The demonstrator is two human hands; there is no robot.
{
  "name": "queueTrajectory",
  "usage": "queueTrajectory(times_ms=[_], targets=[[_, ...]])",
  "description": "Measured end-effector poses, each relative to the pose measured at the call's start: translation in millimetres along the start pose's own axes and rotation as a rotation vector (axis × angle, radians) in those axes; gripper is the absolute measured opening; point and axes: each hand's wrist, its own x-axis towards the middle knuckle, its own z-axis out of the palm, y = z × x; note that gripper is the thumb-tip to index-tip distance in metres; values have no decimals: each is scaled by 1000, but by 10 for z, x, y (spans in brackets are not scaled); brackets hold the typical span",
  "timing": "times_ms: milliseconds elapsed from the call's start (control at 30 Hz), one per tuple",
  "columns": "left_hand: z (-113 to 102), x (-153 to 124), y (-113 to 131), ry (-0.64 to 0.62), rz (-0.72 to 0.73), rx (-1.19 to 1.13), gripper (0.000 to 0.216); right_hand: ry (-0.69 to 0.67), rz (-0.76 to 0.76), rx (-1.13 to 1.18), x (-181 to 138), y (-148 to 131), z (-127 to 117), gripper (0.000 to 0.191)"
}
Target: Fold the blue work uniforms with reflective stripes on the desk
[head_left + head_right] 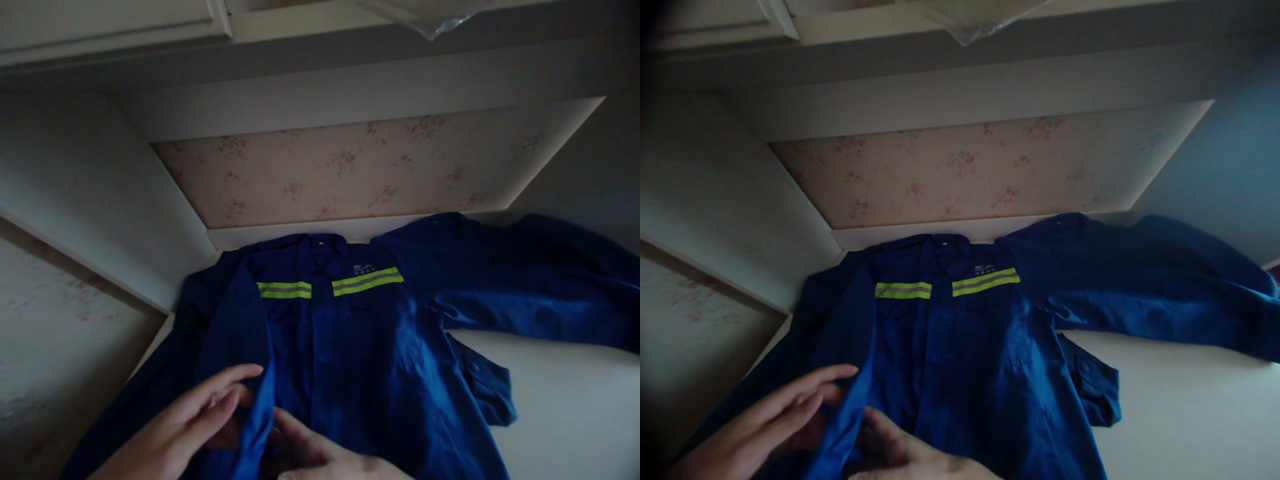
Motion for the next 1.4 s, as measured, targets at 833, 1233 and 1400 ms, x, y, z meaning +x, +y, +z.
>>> queueTrajectory(times_ms=[833, 1233, 1400], targets=[[362, 1679, -266, 473, 359, 1112, 60, 1218, -113, -1177, -1356, -67, -349, 51], [371, 1788, -501, 557, 455, 1220, 62, 345, 130, -1405, -894, 55, -427, 60], [378, 1802, -521, 572, 452, 1205, 62, 720, 50, -725, -1614, -434, -627, 40]])
